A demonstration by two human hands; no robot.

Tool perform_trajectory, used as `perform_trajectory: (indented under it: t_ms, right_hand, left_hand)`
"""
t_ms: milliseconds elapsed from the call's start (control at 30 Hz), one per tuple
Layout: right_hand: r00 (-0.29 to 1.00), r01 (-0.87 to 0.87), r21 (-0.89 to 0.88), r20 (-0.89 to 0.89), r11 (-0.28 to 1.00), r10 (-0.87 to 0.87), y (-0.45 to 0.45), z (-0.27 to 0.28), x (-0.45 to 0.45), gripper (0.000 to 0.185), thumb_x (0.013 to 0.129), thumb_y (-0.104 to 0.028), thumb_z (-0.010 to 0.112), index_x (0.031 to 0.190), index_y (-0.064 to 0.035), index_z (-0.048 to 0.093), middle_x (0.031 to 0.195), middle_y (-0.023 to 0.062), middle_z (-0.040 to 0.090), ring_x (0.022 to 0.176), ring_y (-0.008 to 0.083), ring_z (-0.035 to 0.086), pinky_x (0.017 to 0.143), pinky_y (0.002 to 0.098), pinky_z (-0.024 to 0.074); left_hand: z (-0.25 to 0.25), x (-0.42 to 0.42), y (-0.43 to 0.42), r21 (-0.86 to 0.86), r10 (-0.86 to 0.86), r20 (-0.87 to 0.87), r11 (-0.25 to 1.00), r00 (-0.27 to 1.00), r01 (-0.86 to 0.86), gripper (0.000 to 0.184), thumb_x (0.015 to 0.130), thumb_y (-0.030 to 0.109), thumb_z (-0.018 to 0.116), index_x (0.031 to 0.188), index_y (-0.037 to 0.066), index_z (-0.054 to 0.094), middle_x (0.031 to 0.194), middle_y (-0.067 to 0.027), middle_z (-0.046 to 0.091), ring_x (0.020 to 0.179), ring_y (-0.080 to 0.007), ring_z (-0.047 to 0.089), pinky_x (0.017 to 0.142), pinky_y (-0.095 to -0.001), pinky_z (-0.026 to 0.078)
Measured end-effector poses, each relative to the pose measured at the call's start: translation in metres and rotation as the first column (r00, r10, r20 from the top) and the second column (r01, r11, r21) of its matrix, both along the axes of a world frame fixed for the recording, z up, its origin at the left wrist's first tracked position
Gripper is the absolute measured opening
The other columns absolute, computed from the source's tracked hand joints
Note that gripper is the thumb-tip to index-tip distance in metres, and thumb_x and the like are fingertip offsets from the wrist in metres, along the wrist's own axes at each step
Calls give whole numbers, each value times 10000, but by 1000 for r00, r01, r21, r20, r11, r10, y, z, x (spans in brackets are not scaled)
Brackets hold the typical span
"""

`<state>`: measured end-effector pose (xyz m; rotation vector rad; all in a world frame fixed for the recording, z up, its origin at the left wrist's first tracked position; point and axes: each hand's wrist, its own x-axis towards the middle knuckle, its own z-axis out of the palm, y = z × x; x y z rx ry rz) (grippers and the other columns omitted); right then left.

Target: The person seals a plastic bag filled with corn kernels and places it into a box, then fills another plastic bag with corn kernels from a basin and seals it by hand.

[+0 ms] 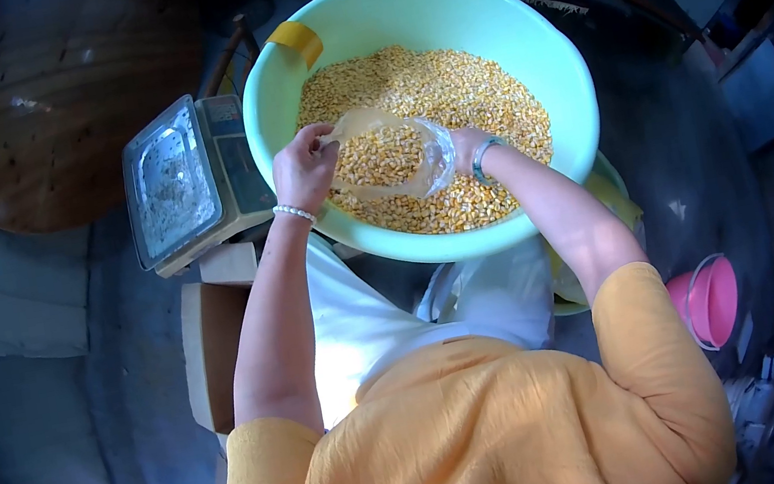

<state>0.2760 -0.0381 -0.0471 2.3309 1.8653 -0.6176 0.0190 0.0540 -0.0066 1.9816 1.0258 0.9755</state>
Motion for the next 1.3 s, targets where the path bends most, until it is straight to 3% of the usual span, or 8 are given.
perform_trajectory:
  t_ms: [167,267,733,800,933,967,1100,1300]
  right_hand:
    - [999,-14,41,-29,999,15,0,-1,2,224,784,-174,547,935,-59,666,941,201,636,894,318,618,816,371,480]
    - [1000,-20,-26,-7,999,20,-1,19,1,202,788,-163,556,923,-61,666,907,203,638,862,315,620,802,368,483]
    - [999,28,37,-19,999,-27,4,2,14,264,861,-250,536,866,-16,658,838,188,643,769,296,612,791,372,477]
    - [970,185,170,-192,968,-152,5,6,22,254,870,-251,543,845,-19,643,715,144,624,634,243,587,654,349,489]
    - [368,637,-14,-873,771,-320,-2,45,23,236,883,-252,560,781,-40,588,513,10,490,400,94,434,372,246,369]
    - [268,670,2,-933,743,-240,-4,58,11,229,892,-247,557,763,-59,545,495,-62,386,355,14,320,311,177,224]
    - [554,401,277,-833,873,10,11,96,-21,274,887,-279,553,736,-52,583,515,-14,469,419,70,414,400,232,365]
    - [955,-251,294,-82,922,286,49,78,-72,225,835,-229,574,801,-18,645,724,147,634,677,279,609,694,374,486]
  left_hand:
    - [2,-1,0,8,-17,-26,1000,1000,17,223,758,72,635,969,-1,625,693,-42,597,608,-103,542,589,-248,462]
    - [-1,-1,1,22,10,-16,1000,1000,-10,227,733,131,642,942,44,645,697,-109,626,618,-212,601,620,-307,479]
    - [5,0,-3,-2,17,-43,1000,999,-17,232,737,131,638,951,44,646,754,-130,647,674,-229,624,660,-309,492]
    - [5,0,-4,2,11,-39,1000,999,-11,230,744,116,637,957,29,641,745,-105,633,659,-196,599,643,-293,484]
    - [4,0,-3,25,15,-29,1000,999,-14,227,754,87,643,965,4,634,712,-58,606,621,-132,552,608,-264,469]
    - [5,-1,-3,28,21,-27,999,999,-20,227,752,88,645,965,6,635,711,-59,607,620,-135,555,610,-266,471]
    - [4,0,-4,62,17,-65,998,998,-13,226,748,88,648,960,8,639,712,-71,616,622,-144,566,614,-271,473]
    - [2,-2,0,14,21,-6,1000,1000,-21,225,746,84,648,956,5,640,716,-73,617,624,-143,567,611,-268,473]
